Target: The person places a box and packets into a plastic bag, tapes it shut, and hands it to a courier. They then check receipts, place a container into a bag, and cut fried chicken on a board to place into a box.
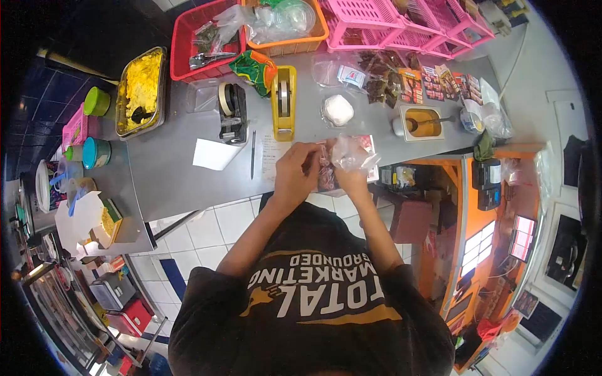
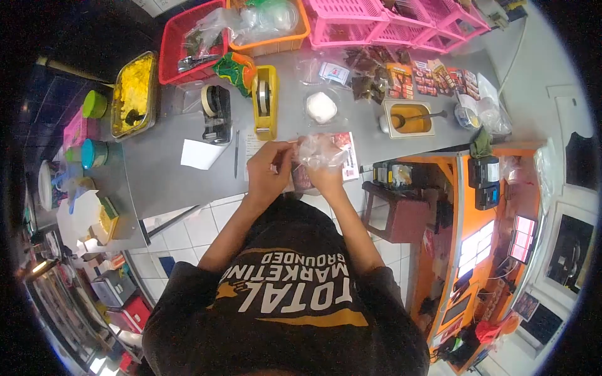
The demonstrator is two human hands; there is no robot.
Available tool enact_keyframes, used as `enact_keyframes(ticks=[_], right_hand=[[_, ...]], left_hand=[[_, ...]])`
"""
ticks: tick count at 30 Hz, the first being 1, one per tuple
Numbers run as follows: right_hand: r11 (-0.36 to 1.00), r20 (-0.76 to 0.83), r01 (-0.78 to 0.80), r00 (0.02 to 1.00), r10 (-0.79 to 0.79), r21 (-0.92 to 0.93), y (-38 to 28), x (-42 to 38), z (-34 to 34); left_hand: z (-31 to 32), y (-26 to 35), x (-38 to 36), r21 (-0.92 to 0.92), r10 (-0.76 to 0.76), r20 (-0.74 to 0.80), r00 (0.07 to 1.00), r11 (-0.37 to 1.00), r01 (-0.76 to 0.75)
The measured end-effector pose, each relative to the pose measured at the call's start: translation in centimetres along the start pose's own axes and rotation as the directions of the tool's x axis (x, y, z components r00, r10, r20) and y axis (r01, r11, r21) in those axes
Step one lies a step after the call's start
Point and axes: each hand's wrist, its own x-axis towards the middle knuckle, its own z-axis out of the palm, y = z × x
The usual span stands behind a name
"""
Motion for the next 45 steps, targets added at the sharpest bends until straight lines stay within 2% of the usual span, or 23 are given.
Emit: enact_keyframes(ticks=[1,3,4,6,7,9,12,13,14,16,18,19,22,23,25,28,31,34,36,39,42,45], right_hand=[[1.000,-0.028,-0.008,1.000,0.009,0.017,0.5,-0.4,0.1],[0.998,-0.081,-0.024,0.996,0.028,0.051,1.1,-1.1,0.3],[0.989,-0.128,-0.061,0.989,0.078,0.138,0.7,-0.9,0.4],[0.942,-0.206,-0.121,0.960,0.191,0.313,-0.4,-0.4,0.7],[0.937,-0.156,-0.145,0.967,0.203,0.319,0.0,-0.5,0.8],[0.926,-0.061,-0.191,0.973,0.222,0.326,2.1,-1.2,1.0],[0.953,-0.047,-0.099,0.992,0.117,0.285,5.1,-2.6,1.9],[0.996,-0.078,0.057,0.996,-0.051,0.075,5.2,-2.8,1.7],[0.968,-0.072,0.208,0.973,-0.220,-0.140,5.4,-2.9,1.5],[0.950,-0.003,0.180,0.982,-0.187,-0.255,2.8,-2.0,-0.2],[0.979,0.096,-0.181,0.977,0.190,-0.093,-1.2,-0.9,-3.0],[0.969,0.001,-0.245,0.970,0.245,0.007,-1.2,-1.3,-3.1],[0.960,0.055,-0.281,0.958,0.281,-0.006,-0.6,-2.4,-4.2],[0.968,0.000,-0.247,0.969,0.247,-0.045,-0.3,-2.3,-3.9],[0.951,-0.008,-0.310,0.951,0.310,-0.012,-0.6,-2.1,-3.8],[0.939,-0.021,-0.338,0.940,0.340,0.065,0.2,-2.2,-3.5],[0.933,0.006,-0.353,0.936,0.353,0.074,0.7,-2.7,-3.8],[0.916,0.082,-0.375,0.927,0.366,0.143,1.5,-2.7,-4.2],[0.881,0.190,-0.424,0.901,0.389,0.209,1.8,-2.7,-5.4],[0.690,0.261,-0.539,0.841,0.474,0.484,2.7,-2.7,-5.5],[0.626,0.328,-0.611,0.791,0.517,0.485,2.5,-2.3,-5.9],[0.615,0.339,-0.616,0.786,0.516,0.492,2.6,-2.3,-5.8]], left_hand=[[0.3,0.0,-0.3,0.033,0.040,-0.052,0.998,0.999,-0.038],[1.7,0.0,-0.4,-0.070,-0.097,-0.064,0.993,0.993,0.092],[2.3,0.1,-0.3,-0.122,-0.165,-0.068,0.984,0.980,0.156],[3.2,0.3,-0.3,-0.073,-0.054,0.014,0.998,0.996,0.055],[3.3,0.3,-0.4,-0.051,0.000,0.058,0.998,0.999,0.003],[3.1,0.4,-0.4,-0.049,-0.016,0.156,0.988,0.999,0.024],[2.5,0.5,-0.1,-0.042,-0.002,0.283,0.959,0.999,0.015],[2.4,0.5,-0.1,-0.038,0.004,0.319,0.948,0.999,0.009],[2.7,0.2,-0.2,-0.050,-0.044,0.300,0.953,0.997,0.062],[3.6,-0.8,-0.7,-0.073,-0.142,0.264,0.954,0.983,0.167],[4.1,-0.5,-0.7,-0.189,-0.235,0.247,0.940,0.940,0.284],[4.3,-0.4,-0.8,-0.246,-0.286,0.244,0.927,0.906,0.344],[4.0,-0.2,-0.7,-0.088,-0.235,0.237,0.943,0.961,0.261],[4.0,0.0,-0.8,0.033,-0.142,0.196,0.970,0.990,0.138],[4.0,0.3,-1.1,0.278,0.071,0.151,0.986,0.954,-0.111],[3.1,0.9,-1.3,0.346,0.147,0.245,0.958,0.910,-0.228],[2.4,1.2,-0.5,0.171,0.304,0.409,0.860,0.901,-0.399],[1.8,0.8,0.3,0.154,0.097,0.496,0.863,0.968,-0.198],[1.9,1.0,1.0,0.113,0.106,0.494,0.863,0.976,-0.185],[2.1,1.4,1.7,0.120,0.115,0.521,0.846,0.971,-0.206],[2.2,1.7,2.0,0.180,0.093,0.539,0.837,0.958,-0.223],[2.5,1.8,1.9,0.226,0.101,0.535,0.839,0.939,-0.257]])
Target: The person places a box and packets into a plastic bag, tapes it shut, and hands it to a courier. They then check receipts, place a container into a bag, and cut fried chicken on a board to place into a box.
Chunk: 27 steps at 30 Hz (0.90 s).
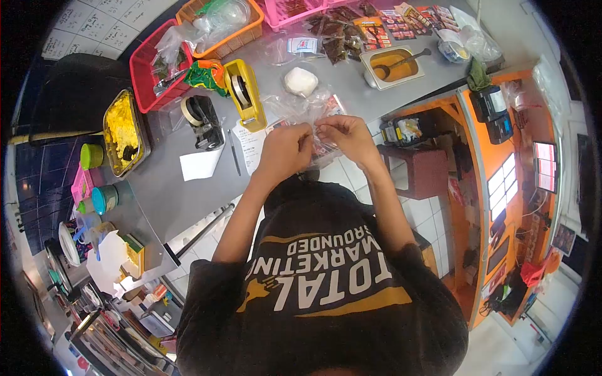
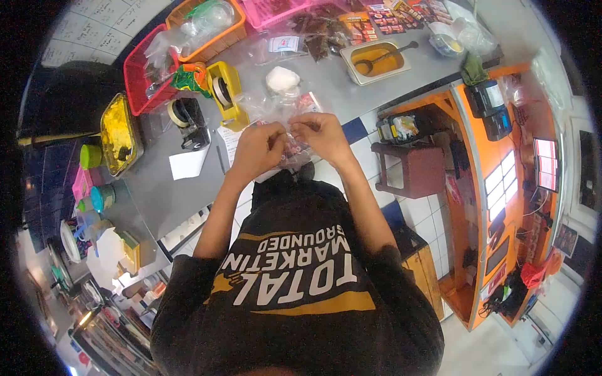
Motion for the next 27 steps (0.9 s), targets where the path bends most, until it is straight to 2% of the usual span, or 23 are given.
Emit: enact_keyframes(ticks=[3,12,15,19,21,22,24,25,26,27], right_hand=[[0.999,-0.014,0.028,1.000,-0.028,-0.024,0.2,0.1,0.1],[0.998,-0.007,0.030,1.000,-0.029,0.055,0.2,-0.1,0.3],[0.998,0.014,-0.043,0.999,0.043,0.042,-0.2,-0.2,-0.2],[0.997,-0.007,0.020,1.000,-0.020,-0.081,0.2,-0.4,-0.3],[0.980,-0.028,0.090,0.995,-0.097,-0.177,1.0,-0.5,-0.2],[0.942,-0.009,0.141,0.989,-0.151,-0.304,0.6,-1.2,0.3],[0.808,0.002,0.216,0.966,-0.257,-0.547,-0.4,-4.0,1.6],[0.759,0.025,0.326,0.925,-0.379,-0.563,1.4,-4.3,2.2],[0.741,0.054,0.383,0.903,-0.426,-0.552,2.6,-4.3,2.5],[0.803,0.069,0.416,0.900,-0.430,-0.426,1.6,-4.7,2.5]], left_hand=[[0.2,-0.1,0.1,0.022,0.013,-0.010,1.000,1.000,-0.013],[1.1,-0.1,0.0,0.014,0.011,-0.040,0.999,1.000,-0.010],[1.5,-0.1,-0.3,-0.049,-0.019,-0.060,0.998,0.999,0.016],[1.6,0.2,-0.5,-0.164,-0.121,-0.019,0.992,0.979,0.116],[1.5,0.5,-0.4,-0.134,-0.182,-0.039,0.983,0.975,0.175],[1.3,0.6,-0.4,-0.117,-0.207,-0.046,0.977,0.973,0.201],[1.6,-1.5,-1.2,0.049,-0.098,-0.154,0.983,0.993,0.107],[2.0,-3.1,-2.1,-0.088,-0.137,-0.123,0.983,0.988,0.126],[0.4,-0.6,-2.1,-0.171,-0.212,-0.039,0.976,0.964,0.203],[1.0,-1.3,-2.1,-0.414,-0.245,0.000,0.970,0.883,0.223]])
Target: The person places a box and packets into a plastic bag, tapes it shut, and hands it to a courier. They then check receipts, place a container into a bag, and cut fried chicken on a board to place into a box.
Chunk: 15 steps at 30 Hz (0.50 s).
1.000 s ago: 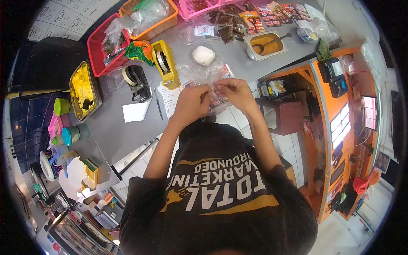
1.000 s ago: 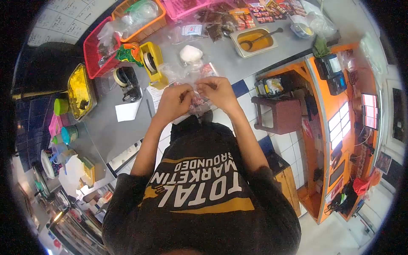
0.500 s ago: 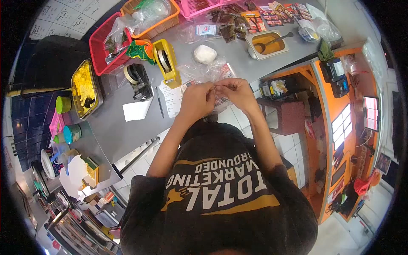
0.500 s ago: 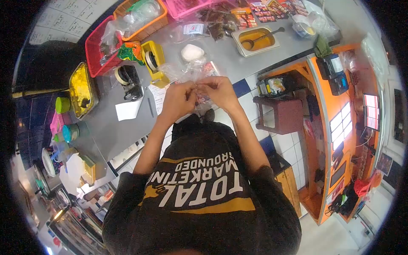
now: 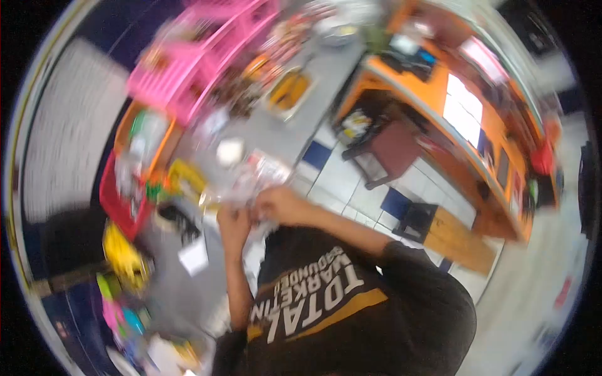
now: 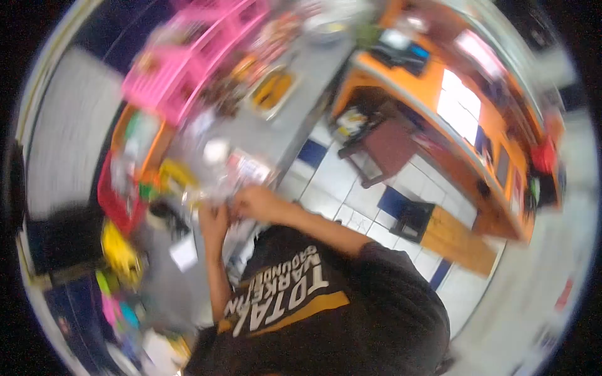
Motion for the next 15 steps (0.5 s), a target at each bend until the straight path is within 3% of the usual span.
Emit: enact_keyframes(ticks=[1,2,3,4,5,8,9,11,12,13,14,15], right_hand=[[0.999,0.049,0.003,0.999,-0.002,-0.038,0.3,0.3,-0.1],[0.984,0.056,0.049,0.998,-0.040,-0.171,1.2,0.6,0.1],[0.995,0.145,-0.099,0.984,0.102,-0.027,-1.3,0.9,-1.1],[0.997,0.083,0.013,0.996,-0.007,-0.074,0.9,1.5,0.5],[0.980,-0.046,-0.039,0.998,0.031,-0.193,-0.6,1.8,0.2],[0.970,-0.348,-0.082,0.938,-0.003,-0.229,-2.3,3.3,2.0],[0.957,-0.237,-0.044,0.971,-0.026,-0.286,-1.6,4.1,2.6],[0.924,-0.003,0.045,0.999,-0.050,-0.380,0.7,5.4,3.3],[0.924,-0.051,0.166,0.979,-0.195,-0.346,1.1,4.7,3.5],[0.902,-0.102,0.289,0.936,-0.336,-0.321,1.6,3.6,3.3],[0.862,-0.158,0.407,0.870,-0.467,-0.303,2.0,2.4,2.7],[0.957,0.107,0.011,0.994,0.022,-0.290,-1.3,0.5,-2.6]], left_hand=[[-0.2,2.3,0.3,0.036,-0.257,0.145,0.956,0.967,0.254],[-0.1,0.7,0.5,0.093,-0.198,0.166,0.966,0.978,0.185],[-0.3,-0.8,0.7,0.116,-0.217,0.218,0.951,0.974,0.196],[-0.9,-1.6,1.0,0.139,-0.242,0.251,0.937,0.967,0.213],[-1.4,-1.0,1.4,0.193,-0.133,0.298,0.945,0.978,0.077],[-3.1,-0.6,1.5,0.364,0.135,0.340,0.930,0.893,-0.263],[-3.6,-1.0,1.6,0.424,0.211,0.347,0.914,0.834,-0.353],[-4.1,-1.1,2.9,0.771,0.032,0.322,0.946,0.571,-0.282],[-5.1,-1.6,3.4,0.893,-0.051,0.274,0.960,0.384,-0.234],[-7.0,-6.9,4.2,0.867,0.333,0.339,0.880,0.252,-0.429],[-7.1,-7.0,4.3,0.855,0.339,0.324,0.883,0.295,-0.427],[-6.7,-6.7,4.8,0.841,0.347,0.307,0.886,0.337,-0.423]])
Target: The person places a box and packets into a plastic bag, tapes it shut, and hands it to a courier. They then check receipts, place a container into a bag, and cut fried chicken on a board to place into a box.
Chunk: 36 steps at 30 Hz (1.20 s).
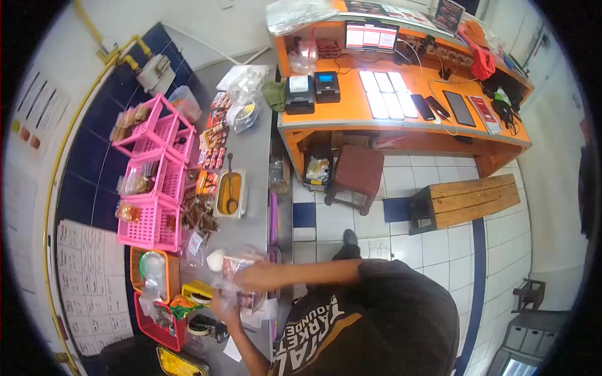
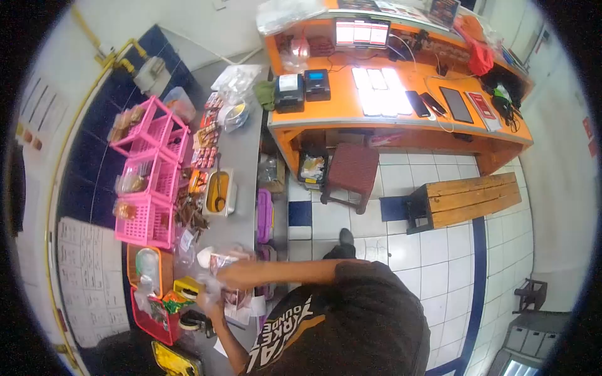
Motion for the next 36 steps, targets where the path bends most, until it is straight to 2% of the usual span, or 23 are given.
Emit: enact_keyframes(ticks=[1,2,3,4,5,6,7,8,9,10,13,14,17,19,22,25,27,28,31,33,36], right_hand=[[0.998,-0.224,-0.041,0.974,0.027,-0.057,2.0,-2.2,-3.5],[0.990,-0.434,-0.091,0.900,0.036,-0.105,4.4,-4.3,-7.2],[0.969,-0.565,-0.237,0.810,0.159,-0.067,8.1,-6.6,-12.3],[0.841,-0.670,-0.540,0.639,0.377,-0.042,12.2,-7.8,-17.8],[0.786,-0.800,-0.618,0.476,0.365,-0.010,18.3,-10.4,-23.0],[0.754,-0.838,-0.649,0.356,0.414,0.097,22.3,-13.8,-28.8],[0.641,-0.941,-0.705,0.327,-0.086,-0.304,25.8,-16.6,-32.9],[0.617,-0.973,-0.761,0.226,-0.039,-0.202,29.2,-18.8,-37.3],[0.567,-0.966,-0.783,0.236,-0.107,-0.255,31.8,-21.3,-41.2],[0.516,-0.954,-0.802,0.246,-0.172,-0.300,34.1,-23.1,-44.4],[0.600,-0.972,-0.779,0.236,0.009,-0.183,38.5,-26.2,-50.7],[0.585,-0.967,-0.783,0.256,-0.005,-0.210,39.7,-27.0,-52.2],[0.535,-0.950,-0.796,0.309,-0.043,-0.283,43.0,-28.4,-55.1],[0.490,-0.941,-0.811,0.334,-0.061,-0.320,45.0,-28.6,-56.0],[0.476,-0.941,-0.825,0.337,-0.018,-0.305,46.4,-28.6,-56.4],[0.497,-0.937,-0.809,0.348,-0.026,-0.314,46.9,-28.8,-56.6],[0.522,-0.940,-0.797,0.342,-0.023,-0.303,46.8,-29.0,-56.3],[0.535,-0.941,-0.790,0.338,-0.024,-0.298,46.5,-28.9,-56.2],[0.709,-0.935,-0.684,0.341,0.100,-0.174,42.6,-29.3,-52.6],[0.688,-0.918,-0.708,0.363,0.162,-0.158,41.3,-29.5,-48.2],[0.747,-0.869,-0.617,0.482,0.110,-0.247,38.5,-31.1,-42.9]], left_hand=[[0.1,0.6,1.0,-0.046,-0.017,-0.018,1.000,0.999,0.017],[-0.9,2.1,1.4,-0.008,-0.027,-0.040,0.999,1.000,0.027],[-2.6,3.8,1.5,0.030,-0.040,-0.059,0.997,0.999,0.042],[-4.0,5.1,1.6,-0.050,-0.069,-0.076,0.995,0.997,0.066],[-4.4,6.1,1.3,-0.131,-0.104,-0.088,0.991,0.987,0.092],[-3.3,5.5,0.2,-0.099,-0.219,-0.010,0.976,0.971,0.217],[-2.8,5.1,-0.6,-0.056,-0.334,0.060,0.941,0.940,0.337],[-1.5,5.8,-1.2,-0.113,-0.366,-0.094,0.926,0.928,0.355],[-1.4,7.0,-1.5,-0.157,-0.397,-0.236,0.887,0.916,0.368],[-1.6,9.1,-1.4,-0.168,-0.493,-0.285,0.822,0.870,0.463],[-0.9,10.6,-0.8,-0.273,-0.603,-0.209,0.770,0.792,0.547],[-0.8,11.7,-0.5,-0.196,-0.624,-0.255,0.739,0.781,0.593],[-0.9,13.2,0.6,-0.155,-0.621,-0.251,0.742,0.783,0.603],[-0.7,13.1,1.3,-0.499,-0.718,-0.069,0.693,0.626,0.599],[0.1,11.0,1.3,-0.839,-0.712,0.250,0.657,0.180,0.514],[1.2,8.7,1.7,-0.568,-0.775,0.151,0.613,0.440,0.696],[2.3,8.6,1.6,-0.399,-0.781,0.052,0.623,0.555,0.730],[2.6,9.7,2.4,-0.326,-0.774,0.010,0.634,0.596,0.734],[3.3,11.4,3.2,-0.141,-0.716,-0.095,0.691,0.697,0.703],[3.0,12.6,4.1,-0.033,-0.676,-0.145,0.722,0.733,0.680],[0.9,13.9,4.9,0.112,-0.611,-0.202,0.765,0.762,0.638]])
